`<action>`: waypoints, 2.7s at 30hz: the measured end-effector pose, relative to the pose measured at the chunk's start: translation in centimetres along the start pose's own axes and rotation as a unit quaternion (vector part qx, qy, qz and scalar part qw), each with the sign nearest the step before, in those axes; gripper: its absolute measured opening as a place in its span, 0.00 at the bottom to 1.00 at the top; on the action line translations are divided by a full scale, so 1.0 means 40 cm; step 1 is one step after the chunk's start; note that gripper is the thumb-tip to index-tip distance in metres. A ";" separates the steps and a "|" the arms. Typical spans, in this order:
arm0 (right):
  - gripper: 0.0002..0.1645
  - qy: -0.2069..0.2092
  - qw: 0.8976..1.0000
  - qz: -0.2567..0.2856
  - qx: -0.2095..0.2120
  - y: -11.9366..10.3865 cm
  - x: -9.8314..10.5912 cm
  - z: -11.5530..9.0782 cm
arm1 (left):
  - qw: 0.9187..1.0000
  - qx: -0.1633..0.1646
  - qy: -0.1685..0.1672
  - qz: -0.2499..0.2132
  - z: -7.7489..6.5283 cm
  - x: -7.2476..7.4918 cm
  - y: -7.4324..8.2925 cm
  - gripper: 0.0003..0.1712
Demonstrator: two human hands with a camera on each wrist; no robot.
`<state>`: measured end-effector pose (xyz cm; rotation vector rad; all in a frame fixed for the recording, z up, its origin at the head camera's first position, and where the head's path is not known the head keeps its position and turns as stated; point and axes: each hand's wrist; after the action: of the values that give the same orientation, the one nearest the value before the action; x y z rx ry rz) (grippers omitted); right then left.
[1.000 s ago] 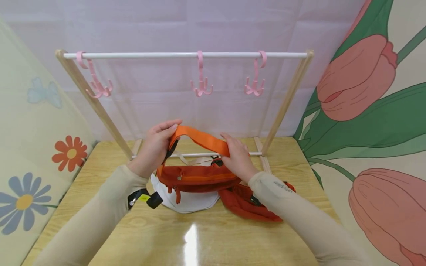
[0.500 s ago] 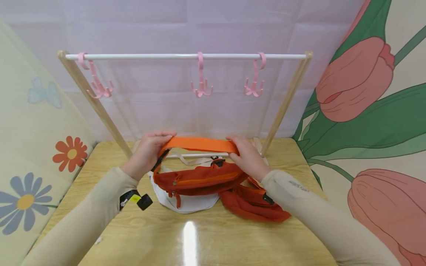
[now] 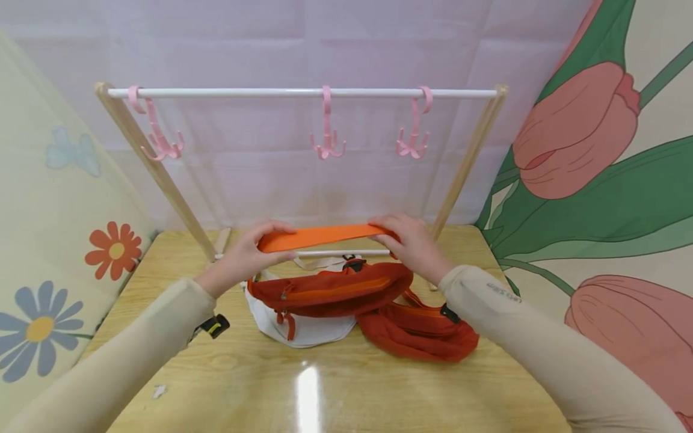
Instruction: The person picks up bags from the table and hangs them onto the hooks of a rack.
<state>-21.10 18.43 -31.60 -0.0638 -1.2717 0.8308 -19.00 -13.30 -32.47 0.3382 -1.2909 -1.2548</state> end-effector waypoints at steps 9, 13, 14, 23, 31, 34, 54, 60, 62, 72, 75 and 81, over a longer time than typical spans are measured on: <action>0.14 0.050 0.997 -0.020 0.046 -0.002 0.016 0.026 | 0.990 -0.109 0.068 0.063 0.018 0.009 -0.007 0.15; 0.15 0.066 0.995 -0.042 0.054 -0.006 0.021 0.047 | 0.980 -0.136 0.095 0.111 0.029 0.012 -0.004 0.12; 0.15 0.065 0.996 -0.043 0.050 -0.008 0.023 0.052 | 0.978 -0.139 0.102 0.120 0.032 0.013 -0.004 0.12; 0.17 0.063 0.996 -0.060 0.010 -0.022 0.051 0.094 | 0.965 -0.160 0.127 0.163 0.078 0.041 0.011 0.11; 0.19 0.059 0.997 -0.035 -0.030 -0.034 0.074 0.128 | 0.972 -0.130 0.131 0.148 0.113 0.068 0.037 0.10; 0.19 0.066 0.997 -0.028 -0.038 -0.035 0.082 0.140 | 0.970 -0.134 0.137 0.147 0.126 0.076 0.041 0.10; 0.18 0.103 0.992 -0.019 -0.070 -0.051 0.116 0.205 | 0.969 -0.101 0.180 0.135 0.185 0.115 0.079 0.12; 0.19 0.103 0.991 -0.025 -0.081 -0.055 0.125 0.218 | 0.963 -0.100 0.197 0.154 0.195 0.118 0.081 0.13; 0.20 0.102 0.990 -0.029 -0.088 -0.058 0.128 0.222 | 0.959 -0.105 0.201 0.167 0.197 0.120 0.082 0.13; 0.21 0.115 0.987 -0.058 -0.098 -0.071 0.125 0.249 | 0.957 -0.084 0.226 0.161 0.209 0.126 0.088 0.16; 0.21 0.123 0.986 -0.053 -0.095 -0.072 0.122 0.256 | 0.954 -0.084 0.232 0.169 0.212 0.129 0.086 0.16; 0.20 0.135 0.985 -0.053 -0.096 -0.077 0.121 0.267 | 0.953 -0.074 0.231 0.179 0.216 0.132 0.090 0.17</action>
<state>-28.43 14.86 -22.61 -0.2528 -1.0849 0.5852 -25.59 -12.64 -24.04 0.2560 -0.8064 -0.8871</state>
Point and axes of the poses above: each hand's wrist, its own z-axis towards the middle knuckle, its own x-axis out of the back of the hand, y = z × x, and after that the axes turned 11 degrees about -x, right-handed
